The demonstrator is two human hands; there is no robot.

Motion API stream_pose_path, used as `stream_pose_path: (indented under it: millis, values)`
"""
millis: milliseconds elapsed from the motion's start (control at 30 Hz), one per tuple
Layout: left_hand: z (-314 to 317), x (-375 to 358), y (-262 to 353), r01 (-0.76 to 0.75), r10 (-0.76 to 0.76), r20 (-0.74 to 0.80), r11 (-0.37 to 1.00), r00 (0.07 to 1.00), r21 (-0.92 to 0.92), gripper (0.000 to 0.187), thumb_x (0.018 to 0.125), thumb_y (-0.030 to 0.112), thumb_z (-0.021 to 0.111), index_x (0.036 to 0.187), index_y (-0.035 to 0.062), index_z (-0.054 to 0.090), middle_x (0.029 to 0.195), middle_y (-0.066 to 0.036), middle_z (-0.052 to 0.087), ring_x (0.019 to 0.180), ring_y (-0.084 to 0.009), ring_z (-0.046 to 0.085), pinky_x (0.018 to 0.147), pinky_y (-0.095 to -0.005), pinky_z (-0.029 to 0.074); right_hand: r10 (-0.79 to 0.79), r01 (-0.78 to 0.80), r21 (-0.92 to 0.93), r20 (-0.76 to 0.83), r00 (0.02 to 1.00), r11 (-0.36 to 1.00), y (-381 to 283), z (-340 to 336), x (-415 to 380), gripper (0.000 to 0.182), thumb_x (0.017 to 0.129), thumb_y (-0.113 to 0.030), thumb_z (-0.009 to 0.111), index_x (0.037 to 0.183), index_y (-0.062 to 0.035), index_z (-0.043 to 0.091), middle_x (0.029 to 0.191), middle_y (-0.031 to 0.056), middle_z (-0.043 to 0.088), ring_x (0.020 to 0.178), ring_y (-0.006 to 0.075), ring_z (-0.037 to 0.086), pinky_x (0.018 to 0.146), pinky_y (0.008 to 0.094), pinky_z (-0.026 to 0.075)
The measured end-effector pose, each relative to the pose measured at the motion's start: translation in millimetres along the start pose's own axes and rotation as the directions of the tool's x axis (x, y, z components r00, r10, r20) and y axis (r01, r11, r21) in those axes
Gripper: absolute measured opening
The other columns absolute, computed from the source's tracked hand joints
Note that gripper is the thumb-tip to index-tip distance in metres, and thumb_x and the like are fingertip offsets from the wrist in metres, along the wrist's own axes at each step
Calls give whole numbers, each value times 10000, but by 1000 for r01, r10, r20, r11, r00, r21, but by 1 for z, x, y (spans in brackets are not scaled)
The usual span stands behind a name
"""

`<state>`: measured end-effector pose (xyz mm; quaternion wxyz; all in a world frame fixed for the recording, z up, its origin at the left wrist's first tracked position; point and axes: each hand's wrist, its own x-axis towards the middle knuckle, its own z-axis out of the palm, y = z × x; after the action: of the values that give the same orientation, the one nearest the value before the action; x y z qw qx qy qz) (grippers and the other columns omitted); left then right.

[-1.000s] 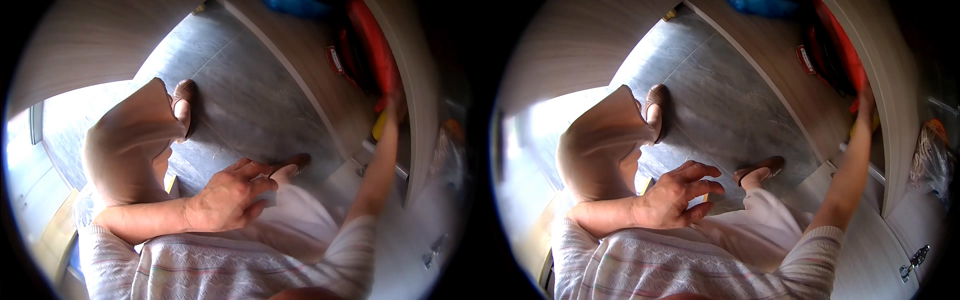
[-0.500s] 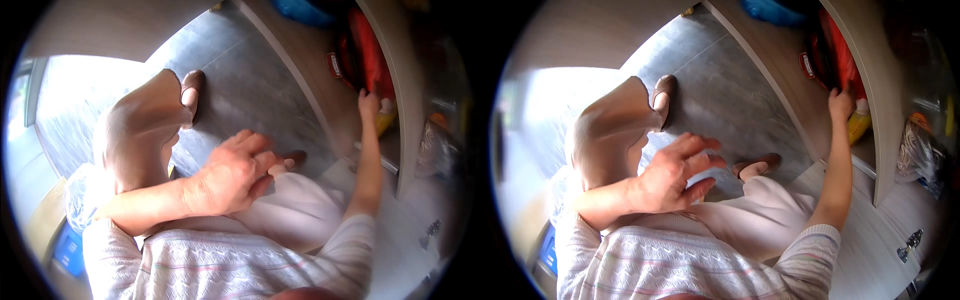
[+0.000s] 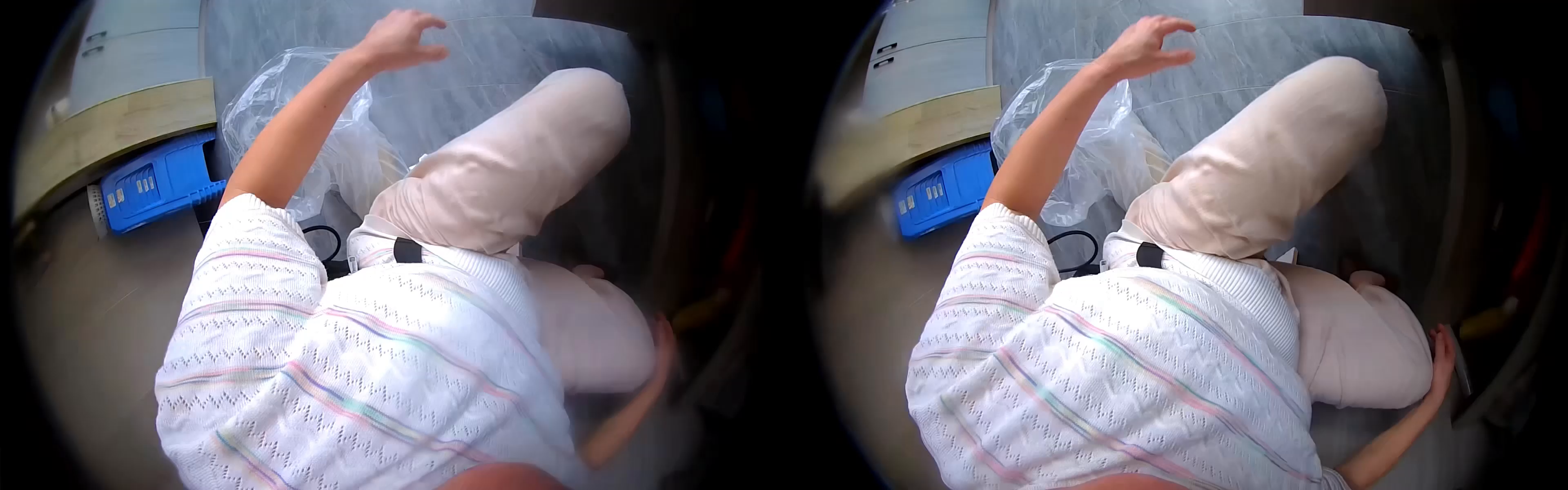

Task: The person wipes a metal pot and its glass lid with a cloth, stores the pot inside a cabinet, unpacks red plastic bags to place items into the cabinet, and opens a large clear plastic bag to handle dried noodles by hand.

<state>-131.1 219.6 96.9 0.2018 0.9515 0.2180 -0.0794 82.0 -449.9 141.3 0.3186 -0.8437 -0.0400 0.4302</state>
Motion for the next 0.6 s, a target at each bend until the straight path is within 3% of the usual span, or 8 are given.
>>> stream_pose_path:
  millis: [33, 100, 167, 267, 367, 400, 467, 600]
  values:
    - [20, -20, -31, 107, -139, 117, 964, 983, 244, 681, 682, 430, 711, 1268, 168, 484, 1272, -142, 485, 1223, -271, 410, 950, -453, 375, -67, 67, -16, -6, 998, 998, -10, 5, -7, 459, 912, -319, 516, 1242, -2, 489, 1138, 117, 577, 1029, 185, 542, 884, 295, 412]
    - [24, -60, -69, 207, -403, 281, 819, 871, 534, 894, 593, 530, 737, 1347, 213, 376, 1339, -139, 390, 1248, -328, 339, 985, -522, 319, -49, 46, -63, -46, 998, 997, -10, 1, -8, 462, 905, -323, 525, 1235, -1, 497, 1133, 120, 580, 1020, 190, 547, 877, 300, 417]
    - [24, -91, -83, 266, -564, 461, 783, 685, 562, 1120, 481, 573, 785, 1399, 196, 266, 1376, -213, 324, 1283, -371, 307, 986, -491, 344, 20, -29, -108, -82, 996, 994, 10, -20, 15, 465, 897, -327, 535, 1228, -1, 504, 1128, 124, 583, 1011, 196, 552, 869, 305, 422]
    - [46, -153, -153, 319, -578, 624, 814, 526, 485, 1228, 434, 522, 830, 1421, 165, 193, 1363, -255, 304, 1219, -409, 390, 969, -477, 372, 91, -114, -166, -141, 986, 979, 25, -46, 47, 470, 886, -333, 550, 1217, 0, 515, 1121, 130, 587, 997, 205, 559, 858, 313, 430]
    - [48, -220, -199, 491, -704, 498, 710, 507, 505, 1173, 510, 495, 829, 1425, 196, 157, 1363, -220, 315, 1168, -401, 455, 941, -460, 416, 170, -189, -97, -175, 970, 977, 32, -53, 74, 473, 877, -337, 562, 1204, 2, 526, 1107, 134, 594, 977, 210, 567, 842, 319, 438]
    - [42, -224, -174, 567, -783, 421, 621, 457, 540, 1170, 511, 474, 833, 1424, 190, 159, 1358, -234, 311, 1157, -398, 467, 938, -452, 420, 141, -159, -111, -152, 978, 981, 54, -79, 101, 464, 877, -334, 561, 1192, 6, 533, 1089, 133, 598, 960, 209, 569, 834, 322, 442]
    - [39, -252, -185, 705, -891, 285, 454, 353, 544, 1166, 511, 432, 841, 1422, 177, 161, 1350, -263, 303, 1135, -391, 491, 932, -438, 428, 76, -101, -168, -145, 987, 981, 66, -83, 134, 448, 879, -329, 558, 1168, 13, 545, 1053, 131, 607, 926, 205, 574, 816, 328, 450]
    - [7, -281, -190, 846, -911, 25, 393, 412, 360, 1133, 524, 360, 832, 1418, 163, 163, 1364, -288, 273, 1114, -405, 505, 911, -436, 441, -84, 64, -273, -63, 994, 960, -3, -44, 135, 422, 884, -317, 551, 1132, 24, 555, 1001, 120, 611, 866, 200, 578, 792, 323, 459]
